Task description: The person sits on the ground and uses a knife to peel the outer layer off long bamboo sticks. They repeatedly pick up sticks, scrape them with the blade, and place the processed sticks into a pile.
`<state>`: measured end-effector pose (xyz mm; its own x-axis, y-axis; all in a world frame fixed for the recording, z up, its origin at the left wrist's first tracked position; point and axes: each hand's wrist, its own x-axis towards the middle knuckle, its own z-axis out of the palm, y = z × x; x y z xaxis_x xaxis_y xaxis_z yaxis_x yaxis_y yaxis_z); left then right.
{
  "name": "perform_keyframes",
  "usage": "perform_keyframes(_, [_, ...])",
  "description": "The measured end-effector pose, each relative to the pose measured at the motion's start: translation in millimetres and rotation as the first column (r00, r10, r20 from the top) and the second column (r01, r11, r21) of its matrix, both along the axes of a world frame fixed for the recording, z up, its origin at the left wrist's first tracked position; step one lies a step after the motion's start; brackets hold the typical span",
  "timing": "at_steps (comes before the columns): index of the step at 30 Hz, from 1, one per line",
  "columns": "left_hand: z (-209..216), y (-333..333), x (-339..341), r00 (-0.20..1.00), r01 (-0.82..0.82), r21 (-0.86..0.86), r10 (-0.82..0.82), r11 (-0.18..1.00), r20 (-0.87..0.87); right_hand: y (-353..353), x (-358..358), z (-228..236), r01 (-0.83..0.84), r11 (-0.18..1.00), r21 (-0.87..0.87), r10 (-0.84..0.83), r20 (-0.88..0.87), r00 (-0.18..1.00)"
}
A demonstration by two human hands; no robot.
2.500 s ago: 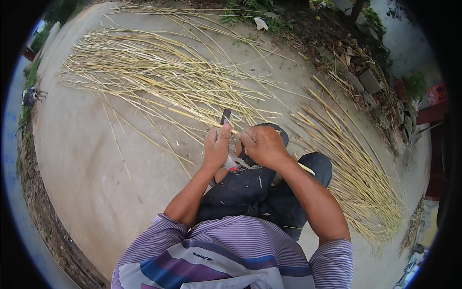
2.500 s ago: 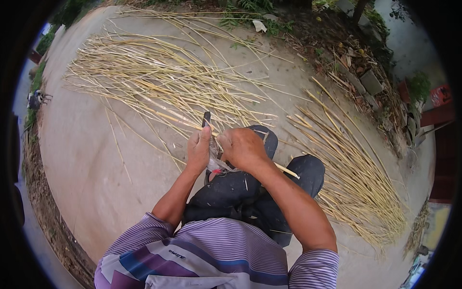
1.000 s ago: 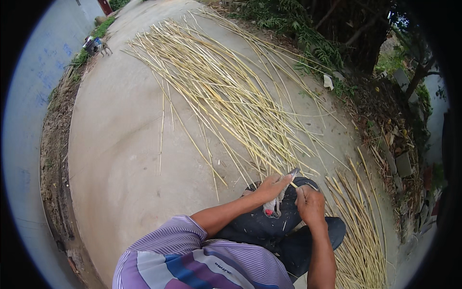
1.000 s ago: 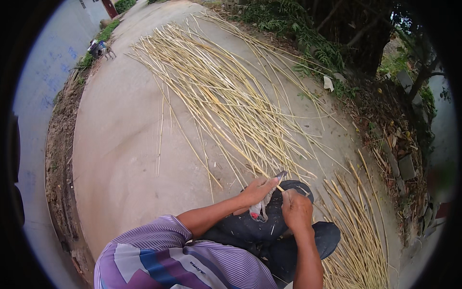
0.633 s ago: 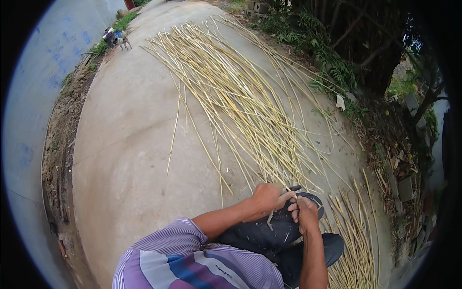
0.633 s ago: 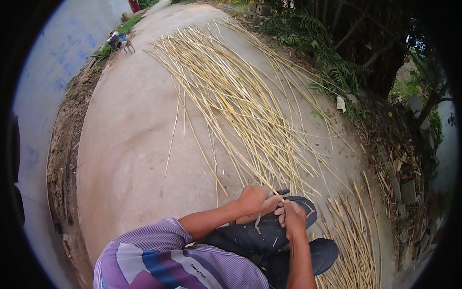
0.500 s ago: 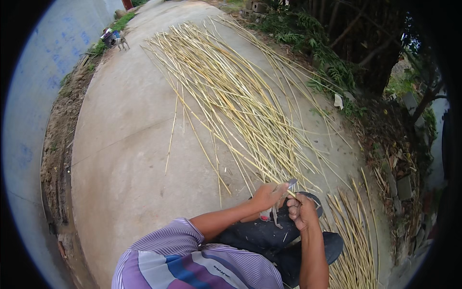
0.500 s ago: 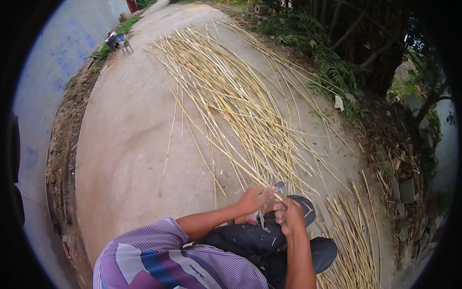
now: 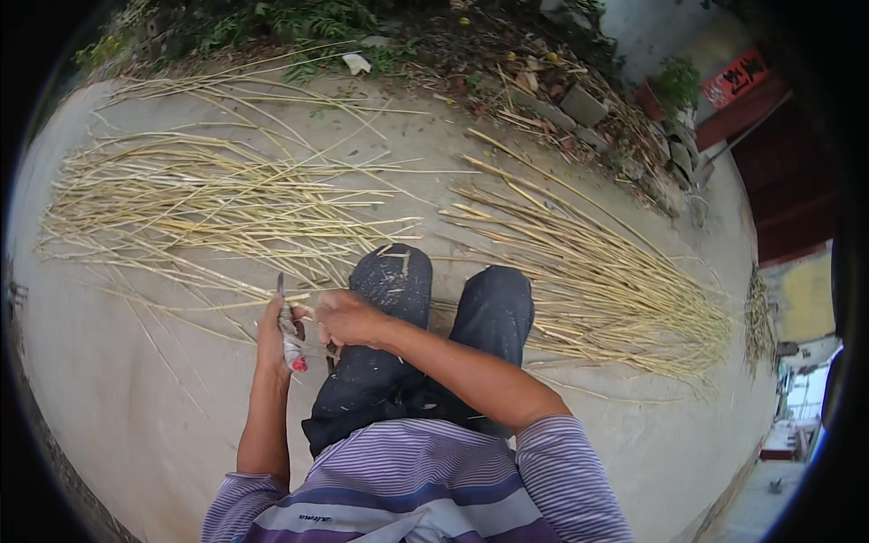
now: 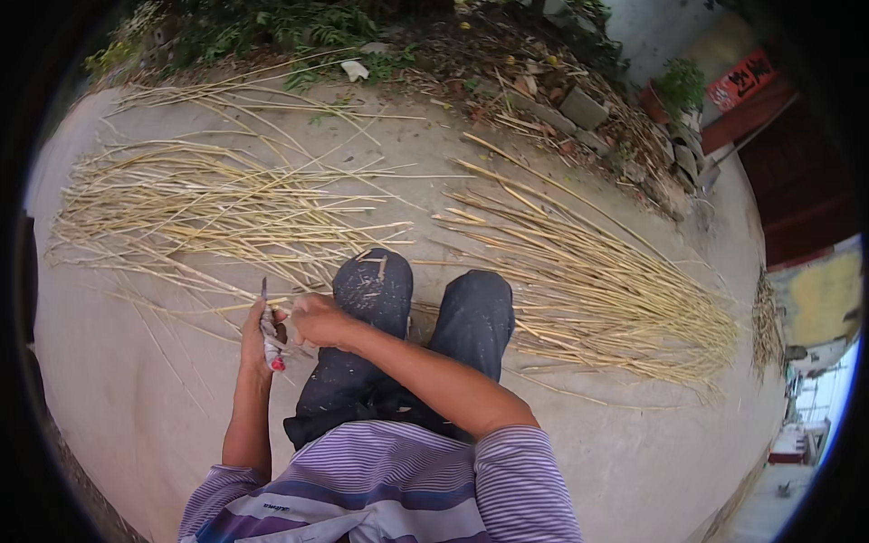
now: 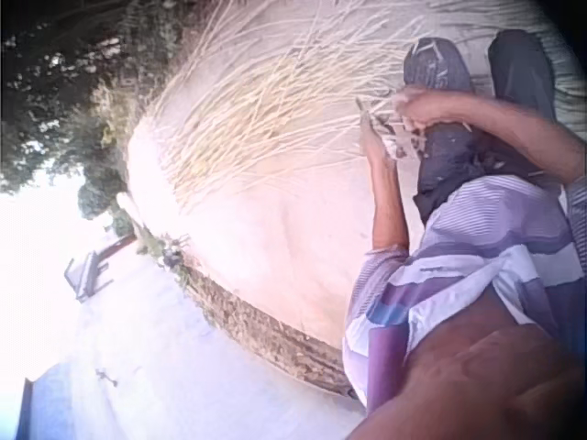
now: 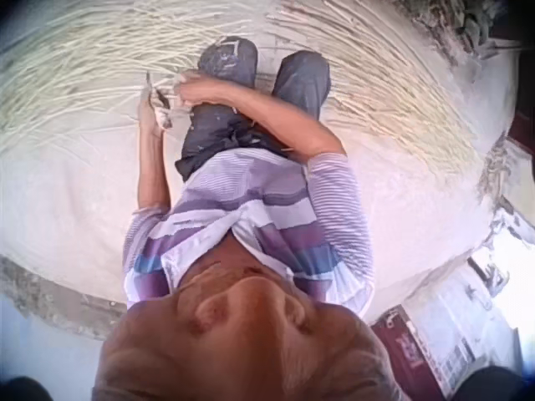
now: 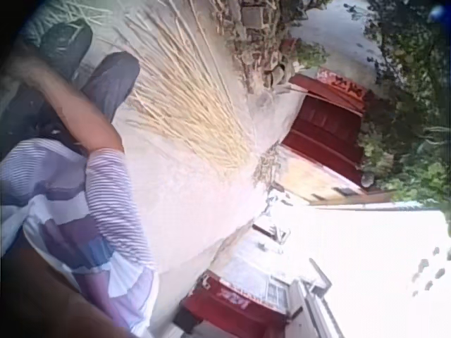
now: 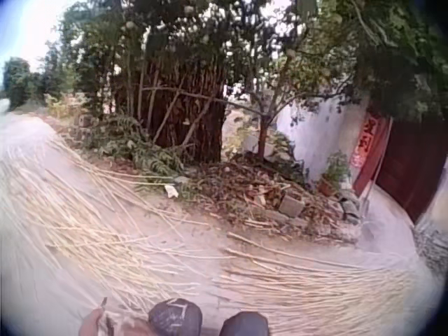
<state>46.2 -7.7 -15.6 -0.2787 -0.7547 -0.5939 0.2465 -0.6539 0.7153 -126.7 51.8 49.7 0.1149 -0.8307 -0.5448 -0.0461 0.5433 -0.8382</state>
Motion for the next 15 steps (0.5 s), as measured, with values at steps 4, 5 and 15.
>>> perform_keyframes(4, [-5.4, -16.6, -27.7, 0.988, -0.112, -0.061, 0.104, 0.992, -0.115, -5.5, -3.3, -29.1, -0.087, 0.964, -0.250, 0.015, -0.278, 0.961])
perform_keyframes(5, [0.5, -23.8, -38.5, 0.983, -0.088, -0.098, 0.070, 0.991, -0.168, -9.6, -5.3, -31.8, -0.092, 0.918, -0.385, -0.071, -0.387, 0.919])
perform_keyframes(15, [61.6, -148.7, -123.1, 0.678, 0.656, -0.458, -0.201, 0.600, 0.707, 90.9, -121.5, 125.7, 0.159, 0.504, -0.849, -0.665, -0.264, 0.699])
